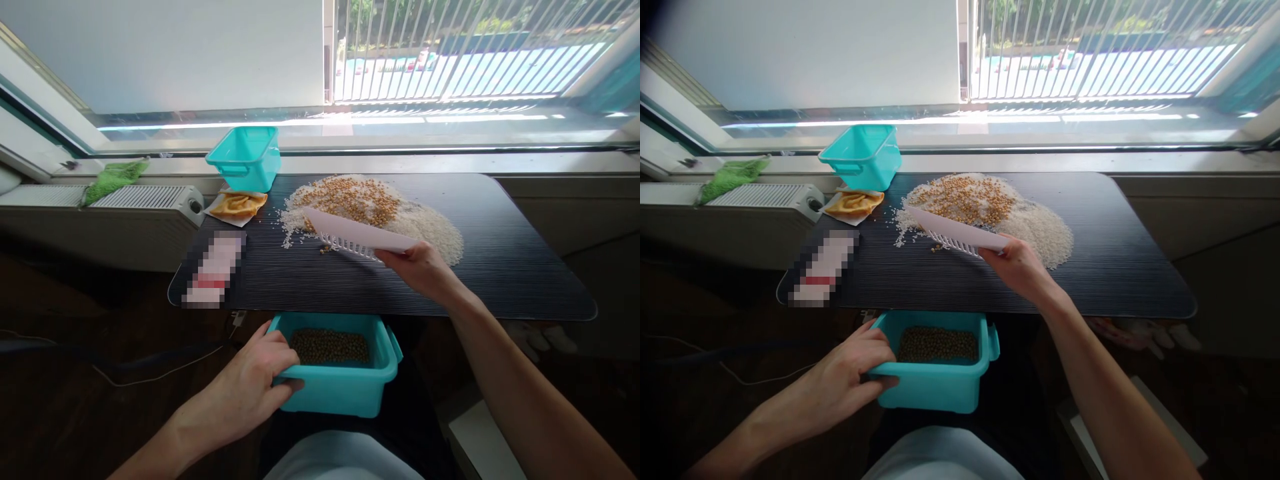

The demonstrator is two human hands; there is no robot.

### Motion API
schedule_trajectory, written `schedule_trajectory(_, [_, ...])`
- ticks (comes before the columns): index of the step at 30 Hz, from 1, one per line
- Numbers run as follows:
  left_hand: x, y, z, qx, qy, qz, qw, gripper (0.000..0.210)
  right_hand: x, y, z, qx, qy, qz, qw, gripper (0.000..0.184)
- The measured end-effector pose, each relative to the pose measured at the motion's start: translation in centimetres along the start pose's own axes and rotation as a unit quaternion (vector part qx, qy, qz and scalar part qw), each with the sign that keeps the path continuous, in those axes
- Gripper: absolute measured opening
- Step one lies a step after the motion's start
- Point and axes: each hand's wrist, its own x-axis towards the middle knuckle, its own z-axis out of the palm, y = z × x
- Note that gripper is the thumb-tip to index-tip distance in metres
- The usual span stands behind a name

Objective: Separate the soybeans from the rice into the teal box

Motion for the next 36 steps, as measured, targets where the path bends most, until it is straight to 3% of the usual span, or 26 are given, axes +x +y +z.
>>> schedule_trajectory(11, [-0.1, -0.4, 0.1, -0.016, 0.003, -0.001, 1.0, 0.016, -1.2, -1.6, -1.0, 0.034, -0.028, -0.002, 0.999, 0.028])
schedule_trajectory(24, [-0.3, -0.1, -0.1, -0.01, 0.024, 0.003, 1.0, 0.017, -1.5, -0.7, -0.9, 0.036, -0.032, -0.001, 0.999, 0.028])
schedule_trajectory(31, [-0.3, -0.2, -0.1, -0.013, 0.024, 0.006, 1.0, 0.017, -2.0, -1.4, -1.2, 0.038, -0.05, -0.002, 0.998, 0.028])
schedule_trajectory(36, [-0.4, -0.1, -0.1, -0.013, 0.026, 0.003, 1.0, 0.018, -1.2, -1.6, -1.1, -0.01, -0.004, 0.007, 1.0, 0.024])
